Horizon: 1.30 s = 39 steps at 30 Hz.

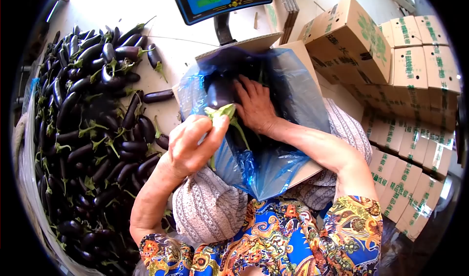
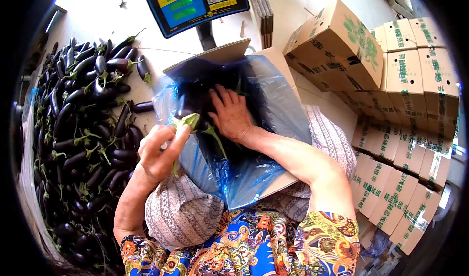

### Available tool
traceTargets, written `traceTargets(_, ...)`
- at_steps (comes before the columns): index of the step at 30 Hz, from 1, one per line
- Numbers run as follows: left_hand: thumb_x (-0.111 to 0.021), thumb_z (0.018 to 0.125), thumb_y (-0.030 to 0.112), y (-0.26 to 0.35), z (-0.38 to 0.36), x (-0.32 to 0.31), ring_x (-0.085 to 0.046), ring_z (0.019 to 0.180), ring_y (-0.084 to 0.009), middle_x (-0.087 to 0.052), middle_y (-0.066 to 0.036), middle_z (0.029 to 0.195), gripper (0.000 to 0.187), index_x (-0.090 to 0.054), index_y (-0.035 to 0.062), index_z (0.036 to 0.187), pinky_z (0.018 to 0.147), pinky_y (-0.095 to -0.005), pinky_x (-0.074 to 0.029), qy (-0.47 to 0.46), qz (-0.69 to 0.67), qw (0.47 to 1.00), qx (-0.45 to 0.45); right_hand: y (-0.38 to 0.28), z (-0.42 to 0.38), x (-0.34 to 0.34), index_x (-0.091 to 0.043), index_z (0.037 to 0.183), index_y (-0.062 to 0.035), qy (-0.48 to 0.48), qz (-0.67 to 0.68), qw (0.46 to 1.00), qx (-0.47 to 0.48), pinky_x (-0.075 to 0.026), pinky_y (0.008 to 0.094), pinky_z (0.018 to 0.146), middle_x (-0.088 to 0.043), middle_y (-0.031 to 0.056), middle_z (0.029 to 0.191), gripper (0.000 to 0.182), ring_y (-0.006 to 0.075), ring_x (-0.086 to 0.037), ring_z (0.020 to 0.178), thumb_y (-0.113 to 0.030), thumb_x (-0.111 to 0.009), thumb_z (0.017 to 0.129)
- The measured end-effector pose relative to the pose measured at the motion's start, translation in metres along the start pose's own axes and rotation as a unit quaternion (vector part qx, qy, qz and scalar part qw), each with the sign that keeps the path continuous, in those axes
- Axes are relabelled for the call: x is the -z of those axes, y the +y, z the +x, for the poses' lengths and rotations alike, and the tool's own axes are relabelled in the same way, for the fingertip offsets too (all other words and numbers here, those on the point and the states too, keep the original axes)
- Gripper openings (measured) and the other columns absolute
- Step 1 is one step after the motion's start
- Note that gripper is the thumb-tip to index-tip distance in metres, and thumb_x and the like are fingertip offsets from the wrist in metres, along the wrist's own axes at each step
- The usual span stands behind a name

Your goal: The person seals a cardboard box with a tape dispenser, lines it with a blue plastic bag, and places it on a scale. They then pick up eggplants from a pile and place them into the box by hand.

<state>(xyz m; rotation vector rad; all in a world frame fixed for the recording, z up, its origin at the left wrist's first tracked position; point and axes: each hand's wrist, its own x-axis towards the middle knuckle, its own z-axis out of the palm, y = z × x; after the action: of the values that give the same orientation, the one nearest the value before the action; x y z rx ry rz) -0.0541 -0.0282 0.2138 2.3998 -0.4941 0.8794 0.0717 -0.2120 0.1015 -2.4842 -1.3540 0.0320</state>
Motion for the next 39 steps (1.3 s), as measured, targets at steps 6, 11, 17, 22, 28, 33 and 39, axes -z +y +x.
traceTargets(6, -0.077, 0.07, -0.007, 0.012, 0.03, 0.037, -0.057, 0.067, -0.0178, -0.057, -0.007, 0.08, 0.033, -0.074, 0.003, 0.101, 0.057, -0.0288, -0.047, 0.067, -0.014, 0.985, 0.16, 0.031, 0.017, 0.028, -0.054, 0.127, 0.0022, -0.06, 0.172, 0.982, -0.053, -0.044, 0.0464, 0.099, -0.052, 0.0241, 0.13, 0.048, 0.0416, -0.052, 0.115, -0.024, -0.064, 0.088)
traceTargets(11, -0.075, 0.079, 0.001, 0.011, 0.052, 0.053, -0.059, 0.066, -0.0183, -0.06, -0.009, 0.077, 0.015, -0.071, 0.0009, 0.093, 0.057, -0.0298, -0.047, 0.037, -0.098, 0.952, 0.287, 0.027, 0.004, 0.109, -0.064, 0.105, 0.0016, -0.319, 0.218, 0.921, 0.042, -0.053, 0.0472, 0.083, -0.066, 0.0249, 0.096, 0.034, 0.0409, -0.065, 0.091, -0.029, -0.063, 0.09)
traceTargets(17, -0.065, 0.09, 0.007, -0.001, 0.059, 0.023, -0.052, 0.051, -0.014, -0.058, -0.008, 0.069, 0.011, -0.063, -0.0032, 0.085, 0.049, -0.03, -0.04, -0.089, -0.132, 0.955, 0.249, -0.011, -0.044, 0.142, -0.067, 0.089, 0.0026, -0.458, 0.185, 0.868, 0.053, -0.055, 0.0493, 0.076, -0.069, 0.0244, 0.083, 0.036, 0.0424, -0.068, 0.082, -0.032, -0.062, 0.093)
traceTargets(22, -0.067, 0.09, 0.022, -0.012, 0.04, -0.038, -0.059, 0.053, -0.0317, -0.061, -0.017, 0.062, 0.029, -0.06, -0.0033, 0.077, 0.052, -0.0408, -0.045, -0.256, -0.139, 0.887, 0.358, 0.011, -0.029, 0.118, -0.063, 0.085, 0.0035, -0.299, 0.104, 0.949, 0.006, -0.056, 0.0509, 0.066, -0.066, 0.0272, 0.078, 0.028, 0.0442, -0.067, 0.075, -0.024, -0.063, 0.09)
traceTargets(28, -0.074, 0.083, 0.034, -0.008, 0.036, -0.074, -0.069, 0.073, -0.039, -0.068, -0.021, 0.074, 0.035, -0.067, -0.0003, 0.079, 0.063, -0.0458, -0.055, -0.464, 0.059, 0.835, 0.291, 0.024, 0.007, 0.078, -0.058, 0.096, 0.0016, -0.272, 0.145, 0.95, -0.044, -0.051, 0.0529, 0.073, -0.066, 0.0253, 0.086, 0.028, 0.0469, -0.063, 0.086, -0.02, -0.07, 0.084)
traceTargets(33, -0.077, 0.079, 0.033, -0.001, 0.034, -0.083, -0.071, 0.076, -0.0298, -0.069, -0.015, 0.085, 0.038, -0.061, 0.0025, 0.094, 0.066, -0.0413, -0.056, -0.421, 0.191, 0.859, 0.22, 0.018, 0.021, 0.07, -0.061, 0.098, 0.0025, -0.352, 0.104, 0.929, -0.042, -0.053, 0.0514, 0.076, -0.067, 0.0263, 0.09, 0.037, 0.0453, -0.066, 0.09, -0.023, -0.078, 0.077)
traceTargets(39, -0.075, 0.082, 0.026, -0.024, 0.022, -0.052, -0.067, 0.078, -0.0384, -0.066, -0.017, 0.083, 0.034, -0.06, -0.0007, 0.097, 0.066, -0.0436, -0.054, -0.323, -0.046, 0.918, 0.227, 0.018, 0.024, 0.084, -0.069, 0.087, -0.0014, -0.413, 0.125, 0.899, -0.074, -0.052, 0.0511, 0.077, -0.069, 0.0227, 0.085, 0.041, 0.0425, -0.066, 0.086, -0.043, -0.067, 0.086)
